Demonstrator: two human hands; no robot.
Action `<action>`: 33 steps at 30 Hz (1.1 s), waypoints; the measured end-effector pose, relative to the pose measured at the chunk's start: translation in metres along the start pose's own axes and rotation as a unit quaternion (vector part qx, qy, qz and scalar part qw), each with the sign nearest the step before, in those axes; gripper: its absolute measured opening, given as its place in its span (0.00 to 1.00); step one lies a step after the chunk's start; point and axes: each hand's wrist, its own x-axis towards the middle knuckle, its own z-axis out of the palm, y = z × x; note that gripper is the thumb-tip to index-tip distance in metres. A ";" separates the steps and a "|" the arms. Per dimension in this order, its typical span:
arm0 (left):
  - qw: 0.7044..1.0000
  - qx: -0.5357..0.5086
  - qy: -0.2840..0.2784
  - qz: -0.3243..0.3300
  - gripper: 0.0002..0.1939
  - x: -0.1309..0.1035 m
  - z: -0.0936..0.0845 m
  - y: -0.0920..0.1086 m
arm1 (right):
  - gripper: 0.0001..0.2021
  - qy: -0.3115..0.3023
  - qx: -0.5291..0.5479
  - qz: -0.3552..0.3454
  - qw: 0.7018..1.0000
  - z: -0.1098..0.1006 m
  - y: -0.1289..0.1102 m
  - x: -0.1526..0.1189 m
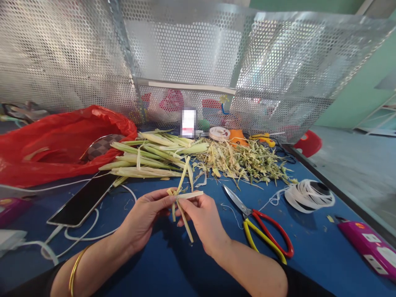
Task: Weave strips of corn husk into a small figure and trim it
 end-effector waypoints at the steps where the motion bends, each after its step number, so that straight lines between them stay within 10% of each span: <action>1: 1.000 -0.005 0.007 0.003 0.12 0.000 0.000 0.001 | 0.11 -0.003 -0.014 0.003 1.000 0.000 0.001 -0.001; 6: 0.995 -0.028 0.082 0.044 0.11 0.001 0.000 0.003 | 0.09 -0.043 -0.226 -0.150 0.962 -0.004 0.011 -0.008; 12: 0.995 -0.042 0.077 0.037 0.14 0.000 0.002 0.004 | 0.15 -0.052 -0.511 -0.476 0.714 -0.015 0.016 -0.007; 15: 0.998 -0.013 0.050 0.033 0.13 -0.003 0.005 0.003 | 0.10 -0.006 -0.532 -0.534 0.657 -0.017 0.008 -0.006; 22: 0.993 0.098 -0.055 0.035 0.06 -0.008 0.005 0.003 | 0.07 0.079 -0.519 -0.469 0.710 -0.020 -0.007 -0.002; 33: 0.996 0.082 -0.035 0.031 0.11 -0.011 0.011 0.000 | 0.11 0.099 -0.514 -0.332 0.784 -0.019 0.001 0.005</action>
